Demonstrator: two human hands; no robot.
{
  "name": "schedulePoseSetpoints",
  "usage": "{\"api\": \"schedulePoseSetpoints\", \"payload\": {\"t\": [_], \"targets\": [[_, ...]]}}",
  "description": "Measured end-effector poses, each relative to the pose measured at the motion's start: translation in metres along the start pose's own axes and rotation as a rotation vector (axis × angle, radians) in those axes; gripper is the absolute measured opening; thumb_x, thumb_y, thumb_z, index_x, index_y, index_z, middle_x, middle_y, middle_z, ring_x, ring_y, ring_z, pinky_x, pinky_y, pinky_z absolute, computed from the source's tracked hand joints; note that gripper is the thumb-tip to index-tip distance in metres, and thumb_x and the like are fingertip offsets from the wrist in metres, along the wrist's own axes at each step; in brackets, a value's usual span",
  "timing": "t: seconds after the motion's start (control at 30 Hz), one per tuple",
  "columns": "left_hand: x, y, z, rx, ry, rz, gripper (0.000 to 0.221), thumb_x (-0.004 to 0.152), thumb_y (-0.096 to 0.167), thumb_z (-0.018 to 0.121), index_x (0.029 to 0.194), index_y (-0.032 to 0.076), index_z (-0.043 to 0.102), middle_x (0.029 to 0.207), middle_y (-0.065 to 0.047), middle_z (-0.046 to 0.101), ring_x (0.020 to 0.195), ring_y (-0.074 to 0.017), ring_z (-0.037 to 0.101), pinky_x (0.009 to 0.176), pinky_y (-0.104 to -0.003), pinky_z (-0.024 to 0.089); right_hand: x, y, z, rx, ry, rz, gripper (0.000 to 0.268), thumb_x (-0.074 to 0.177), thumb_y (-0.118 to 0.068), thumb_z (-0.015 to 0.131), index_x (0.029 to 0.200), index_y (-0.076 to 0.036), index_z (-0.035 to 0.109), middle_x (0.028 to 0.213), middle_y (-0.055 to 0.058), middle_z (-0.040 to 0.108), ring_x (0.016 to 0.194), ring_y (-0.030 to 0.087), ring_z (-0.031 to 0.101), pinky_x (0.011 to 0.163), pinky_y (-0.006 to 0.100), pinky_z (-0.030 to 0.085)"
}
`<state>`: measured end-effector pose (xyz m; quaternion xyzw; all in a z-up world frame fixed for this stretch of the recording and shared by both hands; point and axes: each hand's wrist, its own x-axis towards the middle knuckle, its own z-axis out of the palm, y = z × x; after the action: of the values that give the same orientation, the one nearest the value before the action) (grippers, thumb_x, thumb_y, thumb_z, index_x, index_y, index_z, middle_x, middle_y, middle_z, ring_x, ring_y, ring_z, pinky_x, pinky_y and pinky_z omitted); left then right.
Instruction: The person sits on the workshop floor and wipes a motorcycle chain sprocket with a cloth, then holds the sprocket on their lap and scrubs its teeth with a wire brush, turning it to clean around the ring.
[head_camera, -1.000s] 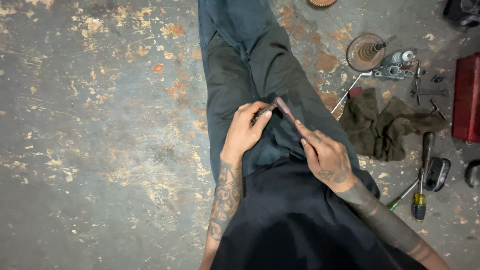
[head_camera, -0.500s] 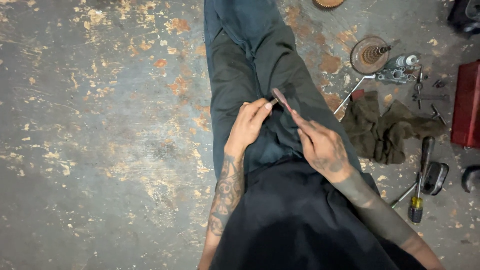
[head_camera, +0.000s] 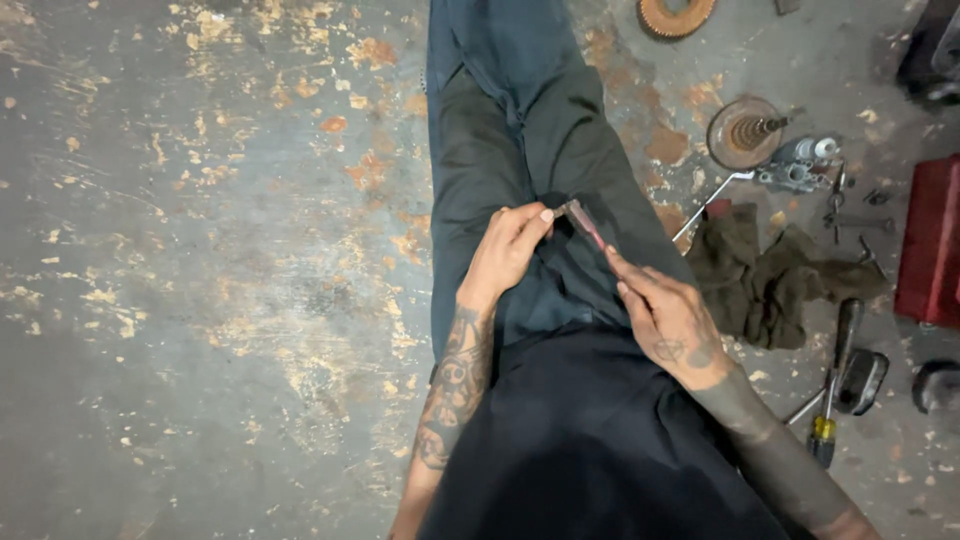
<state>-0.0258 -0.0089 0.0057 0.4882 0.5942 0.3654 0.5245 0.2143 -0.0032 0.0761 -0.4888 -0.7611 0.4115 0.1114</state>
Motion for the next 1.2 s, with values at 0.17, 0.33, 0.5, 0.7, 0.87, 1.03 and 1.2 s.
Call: {"api": "schedulePoseSetpoints", "payload": {"t": [0.17,0.33,0.5,0.7,0.87,1.03,1.2], "targets": [[0.002,-0.003,0.002,0.003,-0.039,0.003,0.035,0.104,0.030,0.048,0.075,0.014,0.059,0.060,-0.013,0.055,0.067,-0.0296,0.060,0.079,-0.040,0.049,0.024,-0.001,0.008,0.026,0.049,-0.087,0.036,0.098,-0.007,0.061,0.132,-0.008,0.071,0.111,0.020,0.075,0.102,0.043,0.070,0.081,0.051,0.058],[0.002,0.011,-0.006,0.034,-0.022,0.013,0.033,0.103,0.027,0.049,0.078,0.011,0.062,0.063,-0.019,0.060,0.073,-0.0416,0.064,0.082,-0.047,0.050,0.006,-0.011,-0.004,0.043,-0.003,-0.042,0.040,0.099,-0.008,0.057,0.138,-0.011,0.068,0.114,0.019,0.074,0.104,0.043,0.068,0.078,0.051,0.058],[0.001,0.004,0.001,-0.002,-0.001,-0.008,0.031,0.103,0.027,0.050,0.079,0.011,0.063,0.066,-0.019,0.063,0.075,-0.0405,0.066,0.083,-0.047,0.051,0.024,-0.010,0.004,0.048,0.025,-0.094,0.041,0.098,-0.004,0.058,0.138,-0.008,0.068,0.113,0.021,0.074,0.102,0.043,0.069,0.079,0.052,0.057],[0.007,0.004,0.000,0.024,0.001,-0.027,0.030,0.103,0.026,0.051,0.079,0.013,0.065,0.068,-0.017,0.067,0.077,-0.0369,0.068,0.081,-0.044,0.052,0.008,-0.006,-0.001,-0.019,0.003,-0.027,0.040,0.099,-0.009,0.057,0.137,-0.012,0.070,0.104,0.020,0.075,0.095,0.045,0.070,0.070,0.051,0.057],[0.005,-0.002,0.005,0.041,0.018,-0.089,0.032,0.105,0.029,0.050,0.082,0.014,0.067,0.071,-0.015,0.068,0.077,-0.0330,0.069,0.082,-0.044,0.053,0.018,-0.009,0.009,-0.206,0.020,-0.026,0.042,0.103,-0.014,0.054,0.143,-0.016,0.066,0.096,0.022,0.073,0.088,0.046,0.070,0.069,0.055,0.057],[0.006,0.009,-0.001,0.056,0.016,-0.038,0.036,0.106,0.027,0.049,0.077,0.011,0.063,0.066,-0.017,0.065,0.074,-0.0355,0.068,0.079,-0.045,0.052,-0.004,-0.001,0.011,-0.371,0.024,0.016,0.047,0.102,-0.021,0.053,0.147,-0.030,0.061,0.095,0.017,0.074,0.083,0.042,0.072,0.065,0.055,0.059],[0.001,0.010,0.002,0.073,0.001,-0.039,0.037,0.107,0.028,0.050,0.075,0.013,0.062,0.064,-0.015,0.065,0.074,-0.0358,0.069,0.084,-0.044,0.052,0.016,-0.003,0.018,-0.284,0.042,0.019,0.044,0.104,-0.025,0.052,0.146,-0.032,0.062,0.100,0.015,0.074,0.088,0.042,0.071,0.065,0.054,0.059]]}}
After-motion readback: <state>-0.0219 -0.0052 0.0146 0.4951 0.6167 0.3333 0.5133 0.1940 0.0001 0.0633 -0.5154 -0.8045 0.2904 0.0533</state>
